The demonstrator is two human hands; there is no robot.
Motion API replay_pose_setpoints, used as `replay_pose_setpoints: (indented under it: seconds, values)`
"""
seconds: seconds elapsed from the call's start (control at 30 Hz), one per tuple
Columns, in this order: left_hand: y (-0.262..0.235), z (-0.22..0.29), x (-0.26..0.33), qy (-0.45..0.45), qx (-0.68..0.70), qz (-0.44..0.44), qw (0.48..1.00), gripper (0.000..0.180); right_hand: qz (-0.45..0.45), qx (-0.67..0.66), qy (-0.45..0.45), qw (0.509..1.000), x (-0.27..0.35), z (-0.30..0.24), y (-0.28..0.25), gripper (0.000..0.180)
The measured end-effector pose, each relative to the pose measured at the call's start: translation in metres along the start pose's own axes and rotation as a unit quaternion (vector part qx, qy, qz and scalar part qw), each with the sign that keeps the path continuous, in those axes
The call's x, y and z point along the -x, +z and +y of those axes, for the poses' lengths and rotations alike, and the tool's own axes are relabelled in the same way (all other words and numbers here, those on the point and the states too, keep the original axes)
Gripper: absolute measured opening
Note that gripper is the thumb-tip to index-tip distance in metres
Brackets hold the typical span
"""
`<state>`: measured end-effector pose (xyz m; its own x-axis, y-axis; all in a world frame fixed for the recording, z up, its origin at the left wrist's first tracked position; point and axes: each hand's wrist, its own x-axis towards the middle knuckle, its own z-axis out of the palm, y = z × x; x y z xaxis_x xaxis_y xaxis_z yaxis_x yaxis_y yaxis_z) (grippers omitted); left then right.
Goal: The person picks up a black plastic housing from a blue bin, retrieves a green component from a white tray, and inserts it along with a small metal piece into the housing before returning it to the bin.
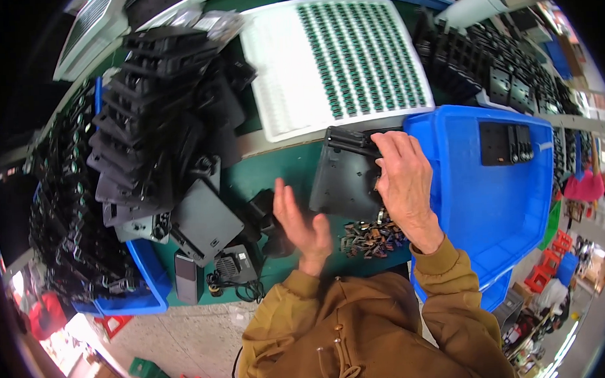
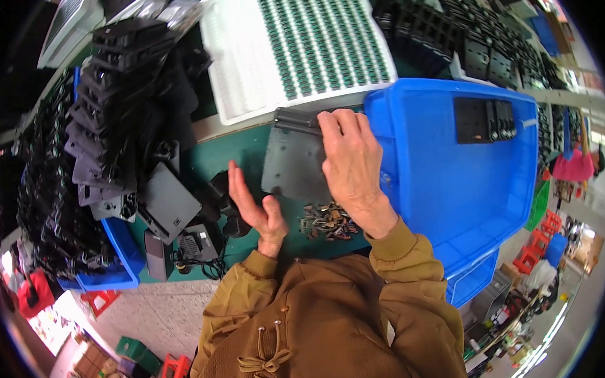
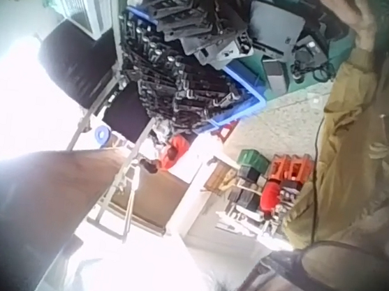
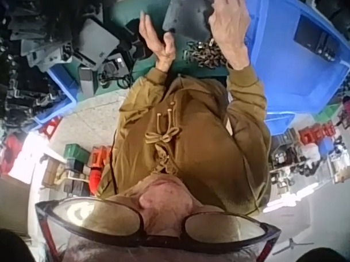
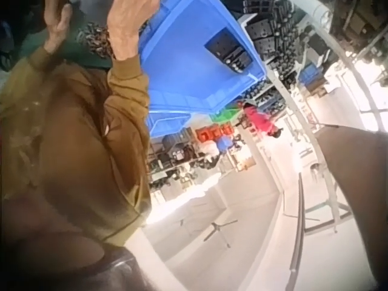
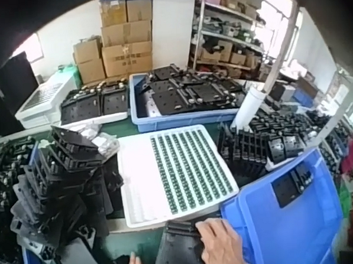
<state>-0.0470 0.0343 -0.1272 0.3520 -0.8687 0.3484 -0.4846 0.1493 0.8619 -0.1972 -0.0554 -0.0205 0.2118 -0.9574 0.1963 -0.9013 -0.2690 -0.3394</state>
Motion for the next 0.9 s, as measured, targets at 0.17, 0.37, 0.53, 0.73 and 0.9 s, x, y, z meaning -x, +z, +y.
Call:
replay_pose_setpoints:
  seconds: [0.17,0.37,0.53,0.73,0.9]
  values:
    - [0.000,0.002,-0.003,-0.028,0.012,0.022,0.999,0.062,0.037,0.038,0.027,0.998,-0.001,-0.010,-0.037,0.048]
    - [0.001,-0.008,0.000,-0.015,-0.002,0.012,1.000,0.056,0.102,-0.020,0.085,0.991,0.012,-0.012,-0.109,0.046]
    - [0.000,0.004,-0.003,-0.037,-0.016,-0.012,0.999,0.054,0.192,0.070,0.188,0.961,0.043,0.033,-0.172,0.040]
    - [-0.002,0.003,-0.003,-0.027,-0.035,-0.025,0.999,0.051,0.184,0.188,0.338,0.904,0.100,0.173,-0.151,0.034]
    - [-0.003,0.003,-0.002,-0.019,-0.053,-0.039,0.998,0.050,0.155,0.229,0.425,0.862,0.115,0.253,-0.102,0.037]
